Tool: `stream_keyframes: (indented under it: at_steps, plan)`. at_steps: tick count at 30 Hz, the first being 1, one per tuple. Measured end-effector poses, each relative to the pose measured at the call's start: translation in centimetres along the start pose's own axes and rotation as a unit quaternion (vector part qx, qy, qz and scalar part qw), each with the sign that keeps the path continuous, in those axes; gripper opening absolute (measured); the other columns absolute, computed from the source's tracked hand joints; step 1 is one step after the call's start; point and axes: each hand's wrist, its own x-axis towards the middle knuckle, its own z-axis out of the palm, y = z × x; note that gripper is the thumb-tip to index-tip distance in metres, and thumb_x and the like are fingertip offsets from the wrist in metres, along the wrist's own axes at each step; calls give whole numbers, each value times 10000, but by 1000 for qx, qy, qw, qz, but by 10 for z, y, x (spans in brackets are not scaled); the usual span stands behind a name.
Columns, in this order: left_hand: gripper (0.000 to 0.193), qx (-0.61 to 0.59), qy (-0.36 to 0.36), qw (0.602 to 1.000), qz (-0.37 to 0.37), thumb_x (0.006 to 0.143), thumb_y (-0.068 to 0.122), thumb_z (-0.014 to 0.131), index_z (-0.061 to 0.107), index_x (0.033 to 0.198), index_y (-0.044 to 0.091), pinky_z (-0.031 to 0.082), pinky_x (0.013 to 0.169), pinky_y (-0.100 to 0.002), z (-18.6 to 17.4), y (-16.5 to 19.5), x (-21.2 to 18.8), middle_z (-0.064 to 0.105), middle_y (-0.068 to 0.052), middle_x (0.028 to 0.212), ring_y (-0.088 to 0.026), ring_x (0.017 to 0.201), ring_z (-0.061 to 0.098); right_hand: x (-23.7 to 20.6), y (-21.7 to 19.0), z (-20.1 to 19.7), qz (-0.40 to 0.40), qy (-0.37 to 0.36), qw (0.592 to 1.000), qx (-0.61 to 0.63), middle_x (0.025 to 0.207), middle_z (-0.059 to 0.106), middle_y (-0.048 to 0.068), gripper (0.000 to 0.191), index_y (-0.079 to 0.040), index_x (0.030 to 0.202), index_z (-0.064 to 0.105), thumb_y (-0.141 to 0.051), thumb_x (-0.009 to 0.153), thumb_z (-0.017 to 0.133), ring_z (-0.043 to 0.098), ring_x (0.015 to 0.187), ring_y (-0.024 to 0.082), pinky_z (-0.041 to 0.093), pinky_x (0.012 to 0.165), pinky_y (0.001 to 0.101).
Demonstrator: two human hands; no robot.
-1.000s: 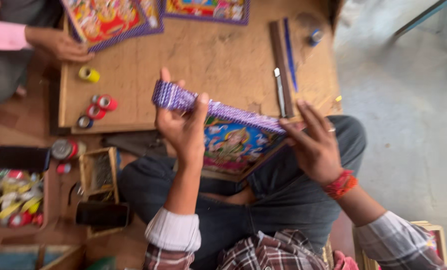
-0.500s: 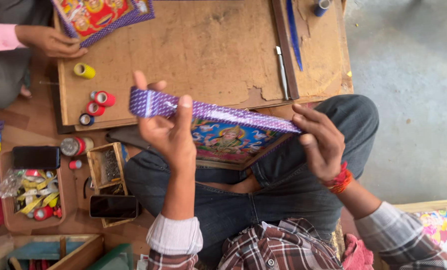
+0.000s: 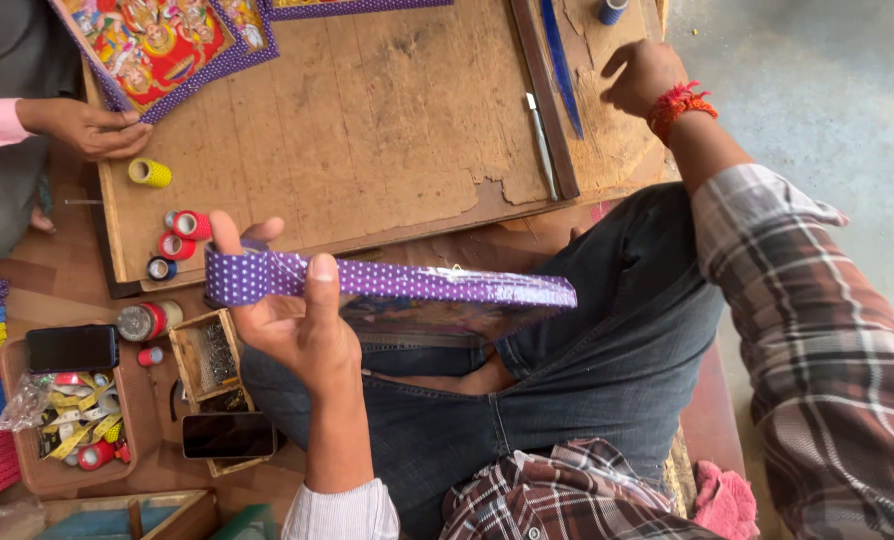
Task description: The person applies purple star-patterned tape to the edges of small wooden frames containing printed images. They smooth the tape along the borders, tear off pieces, and place the finished frames on a wooden table.
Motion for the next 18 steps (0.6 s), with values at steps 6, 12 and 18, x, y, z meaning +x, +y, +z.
stream_keyframes:
  at_steps: [6,12,18]
  plan:
    - [795,25,-1,1000,-2,967,40,776,358,1644,28,523,768,-214,7,-1,4,533,-100,1353,-86,936,560,33,-6,4,-40,131,990,-26,813,750,116,321,-83,985,782,-388,944,871,718,768,267,563,788,403]
    - [806,39,12,999,-3,954,60,789,365,1638,16,487,789,-205,-2,-6,0,548,-93,1327,-85,954,541,40,-4,22,-48,179,976,116,867,715,139,353,-55,961,678,-158,741,934,731,735,234,593,601,356]
    - [781,-1,-2,1000,-11,992,-1,778,334,1635,14,473,842,-190,-6,-7,-3,534,-80,1340,-71,1019,533,43,11,15,71,30,987,140,861,739,87,253,43,872,707,-152,886,869,746,735,170,624,640,271]
